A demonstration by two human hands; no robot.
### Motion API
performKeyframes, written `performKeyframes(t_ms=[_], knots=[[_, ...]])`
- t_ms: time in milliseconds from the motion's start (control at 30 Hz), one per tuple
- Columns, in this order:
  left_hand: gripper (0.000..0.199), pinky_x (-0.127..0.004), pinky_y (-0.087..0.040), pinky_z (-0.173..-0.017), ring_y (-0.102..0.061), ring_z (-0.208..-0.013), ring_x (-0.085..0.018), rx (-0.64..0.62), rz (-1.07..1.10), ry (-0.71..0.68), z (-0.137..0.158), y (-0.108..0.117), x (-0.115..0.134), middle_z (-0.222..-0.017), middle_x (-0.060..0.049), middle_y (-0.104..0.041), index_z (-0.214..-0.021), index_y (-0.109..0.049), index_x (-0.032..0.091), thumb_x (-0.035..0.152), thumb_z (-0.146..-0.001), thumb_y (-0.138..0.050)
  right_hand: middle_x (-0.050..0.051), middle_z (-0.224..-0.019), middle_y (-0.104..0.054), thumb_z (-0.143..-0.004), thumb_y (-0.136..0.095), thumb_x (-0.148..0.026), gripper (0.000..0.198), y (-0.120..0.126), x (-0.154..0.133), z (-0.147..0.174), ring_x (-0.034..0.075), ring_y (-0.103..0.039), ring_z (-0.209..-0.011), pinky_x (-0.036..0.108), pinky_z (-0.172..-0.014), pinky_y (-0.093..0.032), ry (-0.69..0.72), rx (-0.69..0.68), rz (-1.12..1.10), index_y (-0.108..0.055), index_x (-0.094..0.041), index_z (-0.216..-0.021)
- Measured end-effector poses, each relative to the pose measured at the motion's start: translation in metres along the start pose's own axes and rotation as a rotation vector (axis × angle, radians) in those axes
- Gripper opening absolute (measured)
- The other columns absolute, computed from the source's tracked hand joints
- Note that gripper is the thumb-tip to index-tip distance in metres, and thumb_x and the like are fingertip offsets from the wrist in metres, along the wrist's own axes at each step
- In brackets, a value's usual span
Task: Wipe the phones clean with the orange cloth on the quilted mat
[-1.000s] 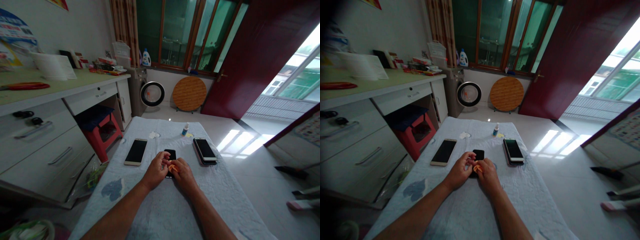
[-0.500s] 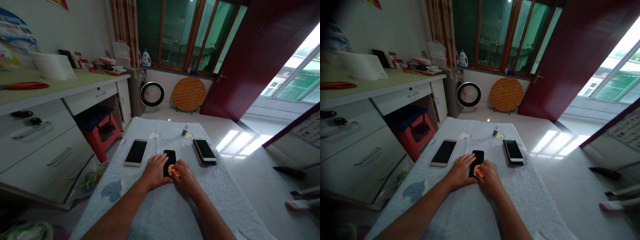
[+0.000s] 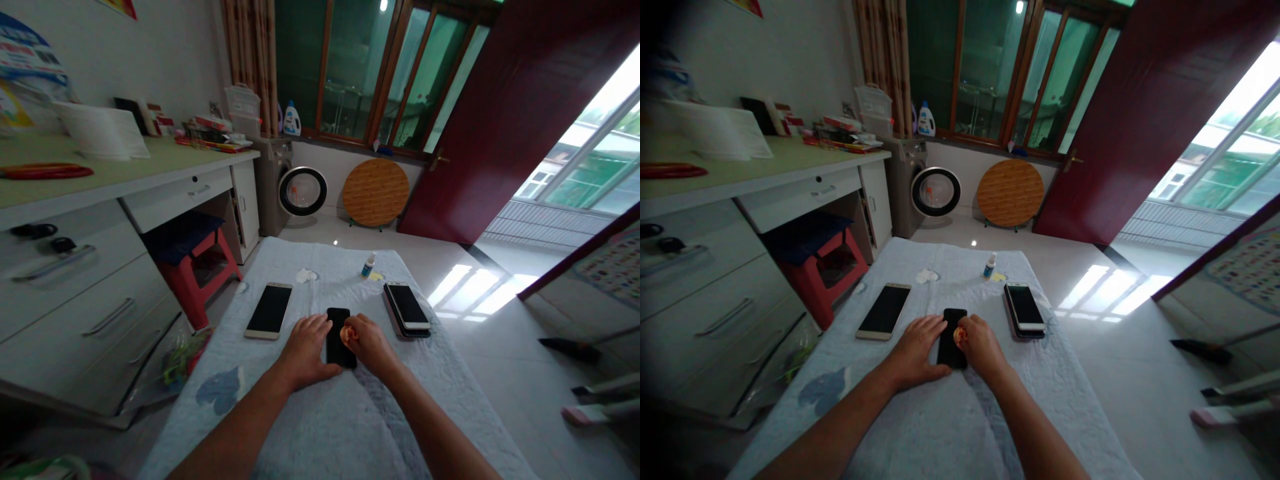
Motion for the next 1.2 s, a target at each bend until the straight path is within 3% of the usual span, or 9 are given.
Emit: performKeyframes(t_ms=[300, 700, 967, 1200], knots=[[0.085, -0.051, -0.024, -0.113, -0.04, -0.133, -0.034, 0.006, -0.015, -0.031, 0.0, 0.0, 0.002, -0.142, -0.015, -0.047, -0.132, -0.049, 0.018, 0.051, -0.057, -0.076, 0.004, -0.079, -0.055, -0.087, -0.052, -0.012, 0.017, -0.008, 0.03, -0.049, 0.013, -0.051, -0.071, 0.022, -0.065, -0.035, -0.122, 0.174, 0.15, -0.066, -0.017, -0.079], [0.086, -0.054, -0.026, -0.112, -0.038, -0.132, -0.036, 0.015, 0.029, -0.025, 0.001, 0.008, 0.006, -0.143, -0.014, -0.044, -0.132, -0.048, 0.021, 0.05, -0.057, -0.078, 0.006, -0.085, -0.058, -0.088, -0.051, -0.014, 0.02, -0.041, -0.011, -0.076, 0.014, -0.053, -0.076, 0.021, -0.068, -0.037, 0.031, 0.017, 0.153, -0.07, -0.017, -0.083], [0.084, -0.051, -0.028, -0.111, -0.047, -0.125, -0.035, 0.06, 0.005, -0.012, 0.001, 0.005, 0.001, -0.133, -0.014, -0.053, -0.128, -0.053, 0.018, 0.052, -0.055, -0.077, 0.007, -0.085, -0.06, -0.085, -0.053, -0.014, 0.019, -0.017, 0.021, -0.07, 0.013, -0.053, -0.075, 0.021, -0.069, -0.036, -0.064, 0.028, 0.167, -0.072, -0.016, -0.087], [0.087, -0.048, -0.027, -0.113, -0.042, -0.131, -0.032, 0.043, -0.033, -0.026, -0.001, 0.002, 0.003, -0.143, -0.015, -0.046, -0.131, -0.051, 0.015, 0.052, -0.056, -0.076, 0.008, -0.088, -0.062, -0.083, -0.053, -0.01, 0.021, -0.008, 0.043, -0.055, 0.015, -0.055, -0.08, 0.021, -0.073, -0.036, -0.13, 0.053, 0.167, -0.071, -0.014, -0.092]])
Point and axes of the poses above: each hand's wrist, its own z-axis away from the middle knuckle, its own y-axis out of the back of the hand, x = y × z, the point moved 10 cm from there along -z, towards the middle knuckle
